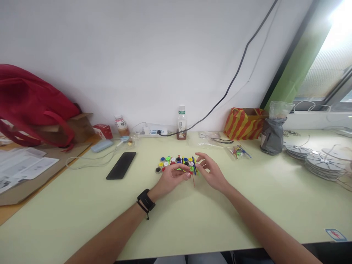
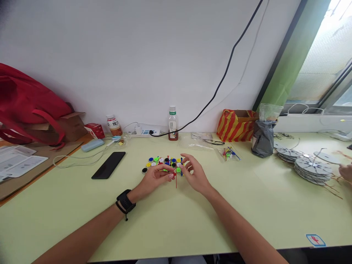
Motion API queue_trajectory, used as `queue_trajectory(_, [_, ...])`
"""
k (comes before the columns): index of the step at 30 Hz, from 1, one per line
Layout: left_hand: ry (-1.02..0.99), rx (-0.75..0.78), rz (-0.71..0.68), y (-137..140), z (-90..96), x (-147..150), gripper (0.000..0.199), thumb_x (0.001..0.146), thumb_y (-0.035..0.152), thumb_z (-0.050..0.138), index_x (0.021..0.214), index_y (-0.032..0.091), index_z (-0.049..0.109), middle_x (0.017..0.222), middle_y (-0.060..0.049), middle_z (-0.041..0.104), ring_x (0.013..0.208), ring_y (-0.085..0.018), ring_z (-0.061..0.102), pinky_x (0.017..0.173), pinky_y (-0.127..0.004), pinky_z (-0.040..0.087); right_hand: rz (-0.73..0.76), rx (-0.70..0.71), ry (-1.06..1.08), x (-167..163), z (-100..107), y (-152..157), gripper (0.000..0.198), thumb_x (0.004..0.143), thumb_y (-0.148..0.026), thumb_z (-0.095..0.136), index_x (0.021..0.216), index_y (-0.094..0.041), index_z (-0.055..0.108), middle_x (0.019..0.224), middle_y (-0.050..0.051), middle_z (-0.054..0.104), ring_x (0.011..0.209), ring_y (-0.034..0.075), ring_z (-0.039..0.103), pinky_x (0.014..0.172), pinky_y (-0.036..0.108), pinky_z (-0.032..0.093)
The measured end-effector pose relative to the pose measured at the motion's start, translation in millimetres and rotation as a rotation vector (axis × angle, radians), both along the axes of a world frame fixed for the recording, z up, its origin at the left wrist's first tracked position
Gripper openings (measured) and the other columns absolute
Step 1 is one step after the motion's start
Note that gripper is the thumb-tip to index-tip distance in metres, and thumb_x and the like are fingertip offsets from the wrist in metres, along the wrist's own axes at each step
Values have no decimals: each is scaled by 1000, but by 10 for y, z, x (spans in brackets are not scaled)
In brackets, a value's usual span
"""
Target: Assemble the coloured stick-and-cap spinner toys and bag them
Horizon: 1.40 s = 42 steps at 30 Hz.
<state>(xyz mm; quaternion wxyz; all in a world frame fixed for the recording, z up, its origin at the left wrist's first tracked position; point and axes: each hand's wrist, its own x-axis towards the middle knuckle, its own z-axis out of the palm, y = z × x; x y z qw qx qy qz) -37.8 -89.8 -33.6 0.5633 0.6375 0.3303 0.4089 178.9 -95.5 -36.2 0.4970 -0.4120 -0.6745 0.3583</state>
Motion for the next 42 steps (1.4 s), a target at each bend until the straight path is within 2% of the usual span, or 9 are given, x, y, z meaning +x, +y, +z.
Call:
queue_trajectory(3, [-29, 30, 52, 45, -17, -9, 31, 80, 36, 83, 101, 14, 76, 102, -10, 77, 91, -21, 74, 87, -35, 60, 38, 64, -112, 20, 29, -50, 38, 98, -49, 54, 126, -25, 64, 83, 4, 60, 71, 18, 55, 65, 32, 46])
queue_trajectory(7, [-84, -2, 84, 66, -20, -16, 30, 77, 35, 86, 97, 14, 77, 97, -9, 78, 88, -21, 74, 86, -35, 61, 63, 52, -59, -20, 69, -132, 49, 98, -49, 54, 142, -27, 52, 91, 3, 60, 68, 16, 52, 65, 32, 46])
queue_trajectory(10, [-107, -14, 88, 68, -23, -21, 31, 76, 35, 87, 96, 14, 77, 95, -9, 78, 85, -20, 75, 84, -35, 62, 157, -64, -60, -41, 76, -144, 42, 100, -53, 47, 87, -22, 70, 73, 3, 58, 64, 17, 49, 64, 32, 44])
queue_trajectory(13, [-123, -13, 101, 74, -22, -23, 31, 75, 35, 87, 96, 14, 76, 95, -9, 78, 82, -20, 74, 83, -35, 62, 206, -181, -40, -27, 62, -106, 65, 102, -57, 39, 49, -21, 44, 53, 1, 44, 56, 15, 42, 58, 32, 37])
queue_trajectory(21, [-108, 21, 59, 67, -33, -9, 28, 80, 34, 83, 99, 14, 75, 97, -8, 76, 84, -18, 73, 83, -33, 62, 172, -146, 135, -80, 40, -91, 38, 85, -55, 73, 97, -22, 58, 89, 3, 63, 75, 16, 57, 65, 29, 45])
queue_trajectory(30, [-93, 37, 35, 38, -56, -10, 32, 77, 31, 86, 102, 16, 73, 106, -8, 74, 98, -20, 72, 91, -35, 59, 186, -115, 76, -104, -13, -73, 35, 91, -53, 66, 107, -22, 64, 90, 5, 65, 79, 18, 60, 69, 32, 49])
queue_trajectory(38, [-104, -5, 103, 56, -23, -17, 31, 72, 33, 90, 93, 14, 77, 94, -8, 78, 84, -19, 74, 82, -32, 61, 31, 82, -42, -62, 30, -151, 64, 97, -46, 57, 155, -32, 31, 98, 3, 59, 68, 16, 54, 63, 31, 47])
queue_trajectory(40, [-115, -16, 96, 47, -15, -15, 31, 71, 33, 90, 92, 14, 78, 91, -8, 79, 82, -19, 74, 81, -32, 61, 48, 60, -8, -62, 37, -154, 51, 98, -49, 54, 144, -30, 46, 98, 3, 59, 68, 15, 53, 64, 31, 47])
queue_trajectory(42, [-124, -27, 86, 38, -16, -13, 30, 72, 32, 90, 92, 13, 78, 88, -8, 79, 80, -18, 74, 81, -32, 62, 117, -3, 7, -56, 37, -139, 41, 102, -55, 43, 99, -22, 68, 82, 3, 58, 66, 16, 52, 64, 32, 45])
